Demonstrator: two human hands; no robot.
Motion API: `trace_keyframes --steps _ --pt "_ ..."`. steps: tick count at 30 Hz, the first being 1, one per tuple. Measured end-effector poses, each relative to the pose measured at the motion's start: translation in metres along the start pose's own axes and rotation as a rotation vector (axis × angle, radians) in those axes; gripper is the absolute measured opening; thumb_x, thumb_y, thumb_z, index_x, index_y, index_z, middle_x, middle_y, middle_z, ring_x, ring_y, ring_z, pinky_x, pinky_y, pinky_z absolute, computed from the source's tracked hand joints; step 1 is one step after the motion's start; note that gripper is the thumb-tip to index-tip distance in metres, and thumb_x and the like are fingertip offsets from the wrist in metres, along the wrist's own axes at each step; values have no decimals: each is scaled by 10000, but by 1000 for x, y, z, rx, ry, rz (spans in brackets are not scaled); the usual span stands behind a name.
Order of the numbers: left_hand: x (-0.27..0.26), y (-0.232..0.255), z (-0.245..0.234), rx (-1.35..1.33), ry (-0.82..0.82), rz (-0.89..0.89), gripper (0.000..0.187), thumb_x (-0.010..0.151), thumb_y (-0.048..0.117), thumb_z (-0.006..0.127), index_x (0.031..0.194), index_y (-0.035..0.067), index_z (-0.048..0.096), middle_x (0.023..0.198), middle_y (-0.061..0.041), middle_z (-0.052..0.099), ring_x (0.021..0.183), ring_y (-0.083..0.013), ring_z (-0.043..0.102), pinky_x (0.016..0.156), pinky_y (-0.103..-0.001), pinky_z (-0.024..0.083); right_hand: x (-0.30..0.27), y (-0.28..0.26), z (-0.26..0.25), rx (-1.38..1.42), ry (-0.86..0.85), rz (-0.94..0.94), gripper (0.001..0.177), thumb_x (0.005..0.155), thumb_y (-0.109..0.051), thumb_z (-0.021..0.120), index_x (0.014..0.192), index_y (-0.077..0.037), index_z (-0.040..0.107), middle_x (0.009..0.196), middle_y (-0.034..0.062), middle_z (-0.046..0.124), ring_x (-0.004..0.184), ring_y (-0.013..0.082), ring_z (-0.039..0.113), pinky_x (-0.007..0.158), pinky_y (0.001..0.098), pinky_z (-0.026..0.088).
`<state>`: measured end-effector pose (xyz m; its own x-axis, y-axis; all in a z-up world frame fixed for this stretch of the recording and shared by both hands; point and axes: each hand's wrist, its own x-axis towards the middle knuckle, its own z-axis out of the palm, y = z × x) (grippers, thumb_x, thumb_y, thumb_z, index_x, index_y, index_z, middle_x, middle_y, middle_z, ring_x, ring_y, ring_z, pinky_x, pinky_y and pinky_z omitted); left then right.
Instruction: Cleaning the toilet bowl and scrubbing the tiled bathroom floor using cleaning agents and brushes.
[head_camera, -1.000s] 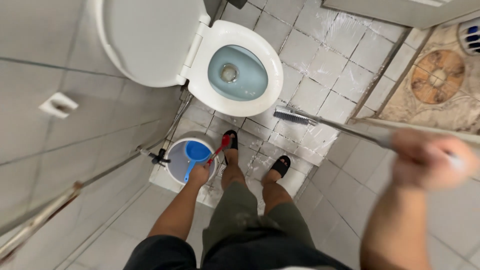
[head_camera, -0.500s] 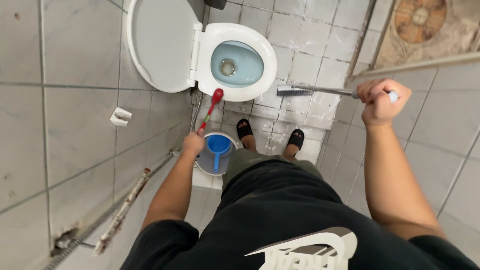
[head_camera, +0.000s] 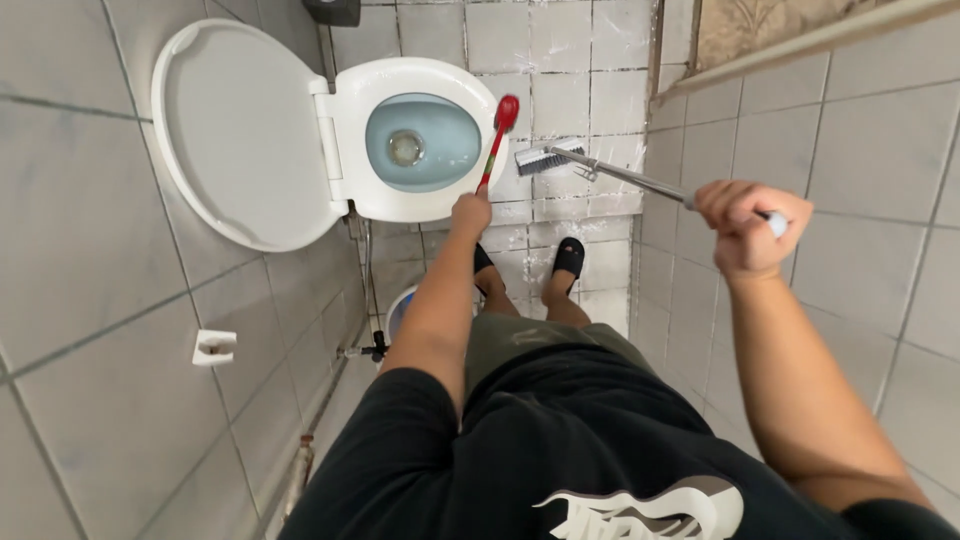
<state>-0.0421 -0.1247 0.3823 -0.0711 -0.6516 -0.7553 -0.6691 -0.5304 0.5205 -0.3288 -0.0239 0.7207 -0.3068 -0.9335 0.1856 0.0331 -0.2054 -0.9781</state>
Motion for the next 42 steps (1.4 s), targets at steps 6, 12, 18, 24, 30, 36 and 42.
trace_keyframes --steps 6,12,18,24,30,36,42 --pt "-7 -96 36 137 20 146 634 1029 514 384 1039 -26 717 1054 -332 688 1023 -522 638 911 -572 502 9 -1 -16 -13 36 39 148 758 17 380 619 6 330 566 127 378 511 208 290 557 347 302" --pt "-92 -156 22 156 -12 -20 588 1023 519 469 998 -4 736 1013 -302 709 1014 -498 654 879 -565 509 3 -4 -9 -33 47 -1 104 709 2 390 651 -31 310 550 108 387 497 209 310 571 369 337" --pt "-79 -92 6 135 -12 99 575 1028 508 454 969 14 743 966 -292 706 979 -501 650 855 -574 509 -3 -7 -16 -59 51 2 118 711 -10 404 643 -32 310 543 98 385 497 200 305 559 361 335" --pt "8 -74 -20 125 203 107 575 1052 509 457 982 8 731 992 -298 706 994 -502 662 894 -564 516 5 -1 -14 -32 67 26 145 767 -4 430 658 -19 337 555 104 395 502 213 320 588 393 362" --pt "22 -8 -90 304 126 109 533 1016 516 459 1080 48 705 1046 -285 693 1013 -501 645 888 -581 501 16 6 -7 -32 67 5 175 788 -6 425 635 -14 339 555 103 389 494 206 313 580 391 364" --pt "35 -30 -103 160 240 -27 562 1026 548 436 1093 67 720 1073 -259 715 1060 -472 662 924 -557 521 21 9 -11 -32 46 6 188 776 -15 415 614 -15 321 542 112 375 489 208 306 570 377 349" --pt "43 -55 -116 250 229 13 549 1016 553 427 1084 81 700 1042 -256 717 1033 -473 665 913 -565 516 33 11 -8 -42 76 1 176 778 -20 396 627 -18 306 545 123 360 481 216 299 552 367 332"
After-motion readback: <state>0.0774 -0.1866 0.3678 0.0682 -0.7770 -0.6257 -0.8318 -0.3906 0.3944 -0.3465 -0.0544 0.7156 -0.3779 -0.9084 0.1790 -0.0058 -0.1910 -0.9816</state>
